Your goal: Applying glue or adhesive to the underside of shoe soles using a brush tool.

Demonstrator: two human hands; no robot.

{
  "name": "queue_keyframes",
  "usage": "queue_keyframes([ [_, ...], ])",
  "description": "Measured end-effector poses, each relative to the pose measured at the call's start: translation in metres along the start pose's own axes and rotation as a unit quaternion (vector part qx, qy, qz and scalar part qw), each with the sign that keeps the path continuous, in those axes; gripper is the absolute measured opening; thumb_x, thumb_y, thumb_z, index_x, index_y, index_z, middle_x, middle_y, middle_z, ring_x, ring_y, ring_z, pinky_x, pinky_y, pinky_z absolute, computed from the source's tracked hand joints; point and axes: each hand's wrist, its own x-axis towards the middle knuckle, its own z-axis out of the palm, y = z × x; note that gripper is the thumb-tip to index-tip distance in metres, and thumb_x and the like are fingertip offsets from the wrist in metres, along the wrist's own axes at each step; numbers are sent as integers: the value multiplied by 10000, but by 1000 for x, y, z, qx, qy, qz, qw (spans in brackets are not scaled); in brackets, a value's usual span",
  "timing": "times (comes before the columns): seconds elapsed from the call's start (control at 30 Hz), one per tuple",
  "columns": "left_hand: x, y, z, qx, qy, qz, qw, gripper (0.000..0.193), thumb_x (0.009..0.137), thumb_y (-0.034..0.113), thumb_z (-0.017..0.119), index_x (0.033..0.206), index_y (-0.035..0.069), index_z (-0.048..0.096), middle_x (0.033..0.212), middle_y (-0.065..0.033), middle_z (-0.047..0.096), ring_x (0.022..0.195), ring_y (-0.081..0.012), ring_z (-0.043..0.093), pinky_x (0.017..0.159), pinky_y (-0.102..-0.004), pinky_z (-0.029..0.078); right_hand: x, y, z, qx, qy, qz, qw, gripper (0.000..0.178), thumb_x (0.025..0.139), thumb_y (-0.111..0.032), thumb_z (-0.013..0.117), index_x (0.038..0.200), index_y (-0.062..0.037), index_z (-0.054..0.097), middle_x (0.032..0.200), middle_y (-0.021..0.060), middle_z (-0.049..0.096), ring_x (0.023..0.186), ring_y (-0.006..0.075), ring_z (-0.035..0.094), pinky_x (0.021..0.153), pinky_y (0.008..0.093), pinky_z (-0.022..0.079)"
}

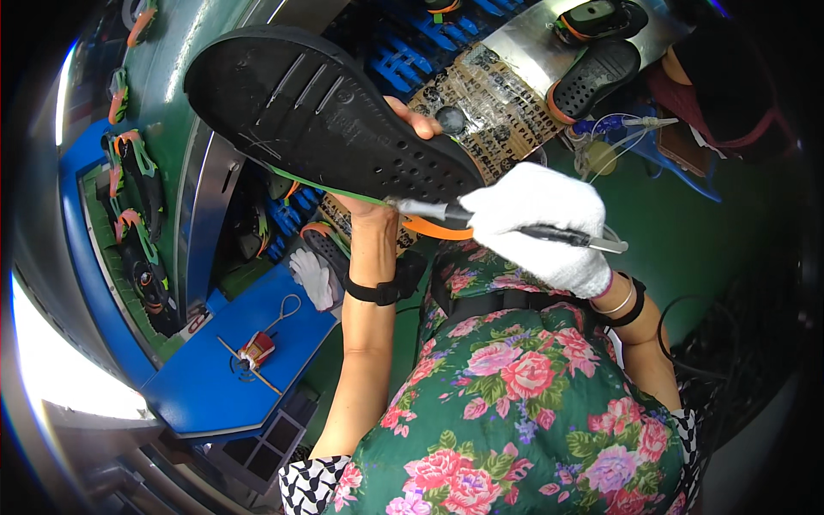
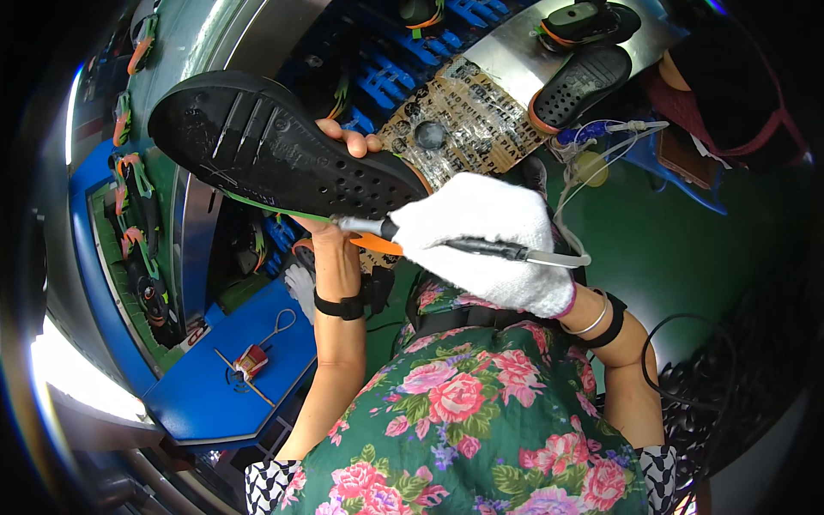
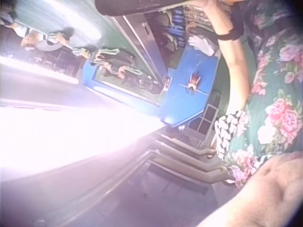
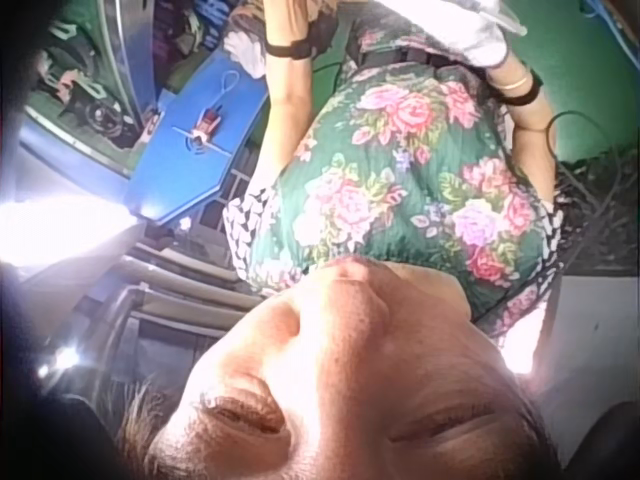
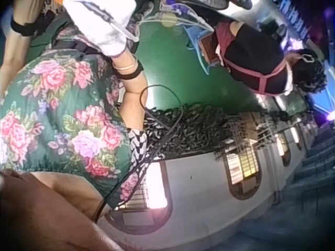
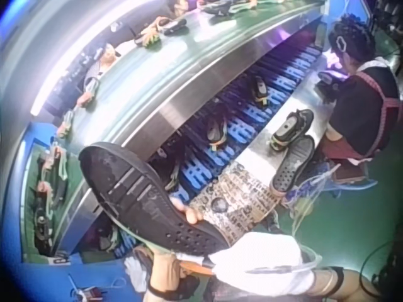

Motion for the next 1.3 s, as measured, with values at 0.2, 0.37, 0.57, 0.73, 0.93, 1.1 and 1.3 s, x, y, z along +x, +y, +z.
queue_keyframes([
  [0.2,4,3,0,-1,-21,-7,1000,745,913,621,583,1227,-53,548,1088,-196,638,1019,-335,634,942,-473,513,-5,-1,0,-22,-11,-24,999,131,735,7,799,854,-32,759,902,133,755,769,248,702,678,328,546],
  [0.37,9,5,5,-31,-40,-15,999,744,900,619,606,1235,-41,536,1060,-256,658,1008,-342,634,907,-463,526,-6,-2,-6,-36,-25,-26,999,196,758,-13,803,948,-26,758,942,106,757,811,251,713,709,348,565],
  [0.57,12,6,6,-47,-51,-15,997,685,939,545,593,1238,-70,545,1088,-245,653,1032,-354,648,930,-475,533,-6,1,-10,-35,-4,-6,999,167,710,12,811,864,-32,764,904,126,756,767,246,698,675,333,541],
  [0.73,14,7,1,-11,-61,44,997,608,966,463,599,1208,-94,575,1144,-191,641,1040,-339,654,968,-488,517,-6,-4,-14,-16,-52,-29,998,180,760,-13,795,935,-37,762,954,105,758,799,251,704,714,349,559],
  [0.93,18,7,3,-4,-38,62,997,566,965,418,616,1180,-104,579,1100,-177,625,1008,-336,662,965,-499,509,-9,-3,-15,-28,-42,-49,998,196,760,-19,797,952,-46,767,951,100,758,798,248,702,710,349,559],
  [1.1,17,9,2,23,-24,64,997,554,959,401,638,1175,-106,578,1109,-176,624,1004,-336,665,973,-497,504,-8,-5,-21,-61,-36,-33,997,220,757,-34,796,975,-53,771,969,101,755,784,261,698,692,355,558],
  [1.3,22,6,4,27,-45,71,996,587,947,419,661,1200,-103,567,1112,-179,626,1029,-330,657,993,-485,500,-16,-6,-13,-81,-61,-116,988,245,783,-41,792,1022,-84,766,980,97,752,806,256,704,701,355,566],
])
